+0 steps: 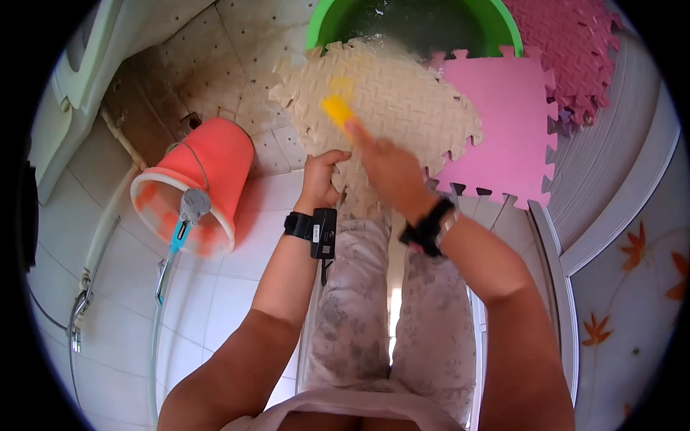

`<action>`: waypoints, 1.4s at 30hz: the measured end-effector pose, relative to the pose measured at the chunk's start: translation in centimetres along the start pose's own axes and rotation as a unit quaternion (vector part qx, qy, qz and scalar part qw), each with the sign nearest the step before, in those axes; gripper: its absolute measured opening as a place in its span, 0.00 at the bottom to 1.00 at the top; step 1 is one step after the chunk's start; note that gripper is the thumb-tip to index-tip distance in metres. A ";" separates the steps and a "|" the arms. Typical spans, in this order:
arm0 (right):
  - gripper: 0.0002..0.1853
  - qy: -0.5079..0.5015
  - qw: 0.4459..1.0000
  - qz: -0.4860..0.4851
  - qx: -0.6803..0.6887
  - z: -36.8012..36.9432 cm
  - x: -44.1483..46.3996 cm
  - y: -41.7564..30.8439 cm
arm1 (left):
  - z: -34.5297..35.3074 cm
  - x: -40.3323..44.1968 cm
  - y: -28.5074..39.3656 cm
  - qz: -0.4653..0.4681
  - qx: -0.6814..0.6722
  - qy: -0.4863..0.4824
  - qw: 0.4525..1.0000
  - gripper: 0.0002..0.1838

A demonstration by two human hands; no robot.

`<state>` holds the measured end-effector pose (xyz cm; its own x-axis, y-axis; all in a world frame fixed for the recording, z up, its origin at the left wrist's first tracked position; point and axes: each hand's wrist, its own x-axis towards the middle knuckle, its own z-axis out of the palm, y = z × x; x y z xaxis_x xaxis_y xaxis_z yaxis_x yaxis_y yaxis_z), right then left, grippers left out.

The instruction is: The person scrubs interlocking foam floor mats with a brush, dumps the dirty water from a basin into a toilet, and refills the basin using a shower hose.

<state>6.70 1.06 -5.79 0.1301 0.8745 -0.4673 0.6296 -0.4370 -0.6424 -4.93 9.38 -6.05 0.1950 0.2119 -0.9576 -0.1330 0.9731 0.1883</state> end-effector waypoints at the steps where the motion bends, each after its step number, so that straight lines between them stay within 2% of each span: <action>1: 0.29 0.004 1.000 -0.001 -0.002 -0.3 -0.3 -0.1 | -0.9 0.6 -0.4 -0.025 0.007 0.019 0.999 0.18; 4: 0.26 -0.046 0.997 -0.018 -0.052 -0.6 0.1 0.0 | -1.8 1.2 -1.9 -0.061 -0.018 0.032 0.997 0.13; 7: 0.23 0.058 0.996 0.066 -0.018 0.9 6.3 1.0 | -2.2 1.3 -2.2 -0.072 -0.025 0.026 0.997 0.10; 9: 0.23 0.048 0.997 0.058 -0.013 1.3 5.4 0.6 | -2.2 1.2 -1.7 -0.075 -0.005 0.030 0.997 0.09; 11: 0.23 0.037 0.998 0.053 -0.013 0.5 2.7 0.2 | -2.2 1.0 -1.2 -0.155 -0.051 0.009 0.987 0.10; 13: 0.24 -0.061 0.995 -0.069 -0.041 -1.2 -0.2 0.3 | -2.0 1.2 -1.7 -0.121 -0.039 0.016 0.992 0.10; 14: 0.24 -0.060 0.995 -0.071 -0.046 -1.4 0.2 0.6 | -2.0 1.5 -2.2 -0.088 -0.028 0.027 0.995 0.09; 16: 0.26 -0.034 0.992 -0.109 -0.059 -1.2 1.5 0.7 | -2.0 1.6 -2.9 -0.097 -0.044 0.020 0.994 0.10; 17: 0.26 -0.035 0.992 -0.110 -0.058 -0.6 3.2 0.6 | -2.1 1.6 -3.2 -0.107 -0.056 0.015 0.993 0.10; 19: 0.31 0.028 0.994 -0.068 -0.084 0.7 8.1 0.0 | -2.1 1.6 -3.3 -0.087 -0.030 0.025 0.995 0.10; 23: 0.30 0.037 0.995 -0.069 -0.066 1.1 8.3 -1.1 | -2.8 1.8 -2.8 -0.061 0.023 0.014 0.998 0.10; 25: 0.30 -0.014 0.989 -0.129 -0.073 -0.4 4.8 -0.2 | -1.5 1.0 -2.3 -0.043 0.006 0.017 0.999 0.10; 26: 0.30 -0.012 0.988 -0.131 -0.083 -1.6 3.9 -0.1 | -0.9 0.8 -2.3 -0.026 -0.011 0.024 0.999 0.10; 28: 0.27 -0.110 0.978 -0.123 -0.127 -3.5 2.6 -0.1 | -0.7 1.2 -3.5 -0.033 -0.024 0.032 0.999 0.14; 29: 0.27 -0.072 0.980 -0.137 -0.121 -3.3 3.4 0.0 | -0.9 1.2 -4.4 -0.045 -0.030 0.049 0.997 0.19; 30: 0.27 -0.075 0.980 -0.137 -0.121 -2.6 5.0 0.2 | -1.4 1.6 -5.5 -0.047 -0.033 0.051 0.997 0.19; 32: 0.27 0.015 0.980 -0.134 -0.149 -0.7 8.9 0.1 | -2.4 2.6 -6.9 -0.077 -0.055 0.035 0.995 0.10; 35: 0.31 -0.002 0.984 -0.087 -0.154 0.2 10.7 -1.3 | -2.0 2.2 -6.2 -0.068 -0.043 0.057 0.995 0.08; 38: 0.31 -0.008 0.986 -0.139 -0.092 -1.3 5.2 0.0 | -1.0 2.1 -5.8 -0.042 -0.020 0.092 0.995 0.07; 41: 0.30 -0.071 0.986 -0.119 -0.093 -3.4 0.3 2.0 | 0.4 0.7 -4.6 -0.051 -0.051 0.043 0.996 0.07; 42: 0.29 -0.097 0.983 -0.084 -0.132 -3.7 -0.3 2.7 | 0.1 1.0 -5.4 -0.054 -0.057 0.040 0.996 0.07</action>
<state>11.22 0.35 -5.14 -0.1257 0.8618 -0.4915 0.8102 -0.1967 -0.5522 -3.92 4.33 -8.00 0.1364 0.0941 -0.9862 -0.2267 0.9720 0.0614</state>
